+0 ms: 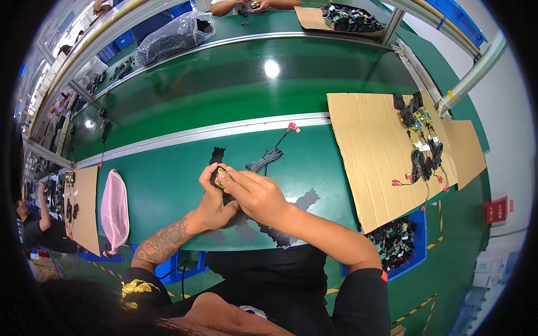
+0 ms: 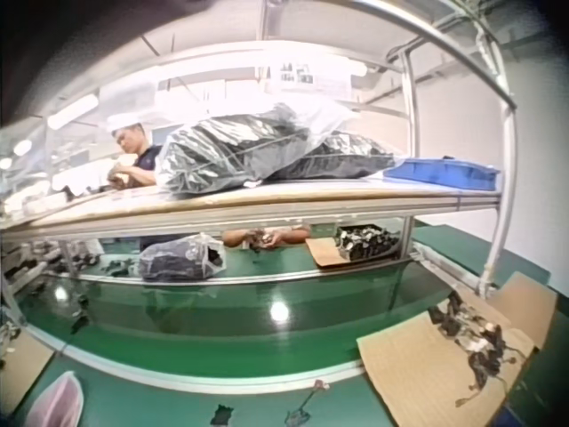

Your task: Assembling electronic components on a small frame, likely for a drone.

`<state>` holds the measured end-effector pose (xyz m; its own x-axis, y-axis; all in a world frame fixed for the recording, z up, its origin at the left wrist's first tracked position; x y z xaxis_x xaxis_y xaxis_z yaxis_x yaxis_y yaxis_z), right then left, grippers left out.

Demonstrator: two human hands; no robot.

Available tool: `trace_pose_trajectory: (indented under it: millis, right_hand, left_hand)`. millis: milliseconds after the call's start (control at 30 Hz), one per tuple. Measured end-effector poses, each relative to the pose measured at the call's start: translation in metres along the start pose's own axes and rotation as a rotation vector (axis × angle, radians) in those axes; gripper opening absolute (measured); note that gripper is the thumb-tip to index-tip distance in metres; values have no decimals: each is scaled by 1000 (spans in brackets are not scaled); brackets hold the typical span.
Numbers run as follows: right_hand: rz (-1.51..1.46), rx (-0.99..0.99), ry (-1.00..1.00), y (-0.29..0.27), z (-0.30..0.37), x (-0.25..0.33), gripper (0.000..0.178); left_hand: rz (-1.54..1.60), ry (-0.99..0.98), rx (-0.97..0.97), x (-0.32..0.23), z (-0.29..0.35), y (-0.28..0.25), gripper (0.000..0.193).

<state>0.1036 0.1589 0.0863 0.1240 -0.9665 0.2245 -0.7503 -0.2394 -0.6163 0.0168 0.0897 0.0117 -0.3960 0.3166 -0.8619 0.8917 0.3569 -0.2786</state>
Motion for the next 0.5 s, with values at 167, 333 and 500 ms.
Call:
trace_pose_trajectory:
  millis: [167,333,500]
  right_hand:
    - [-62,3,26,2,3,-4,48]
    - [-28,-10,24,-5,-4,4,48]
    - [-158,-3,65,-5,-8,5,54]
  left_hand:
    - [-29,33,-15,-4,0,-1,103]
    - [-33,70,-119,-13,-2,-9,90]
    - [239,34,-330,5,0,-47,58]
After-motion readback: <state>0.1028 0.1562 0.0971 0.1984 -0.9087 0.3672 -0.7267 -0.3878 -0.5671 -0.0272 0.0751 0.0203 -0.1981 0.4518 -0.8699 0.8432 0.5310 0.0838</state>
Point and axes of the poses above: each hand's wrist, its own z-axis away from the middle knuckle, its own y-axis out of the palm, x = y × z, the point moved 10 cm from there along -z, towards the middle knuckle, and after that the axes turned 12 degrees about z, right-handed, at the moved point
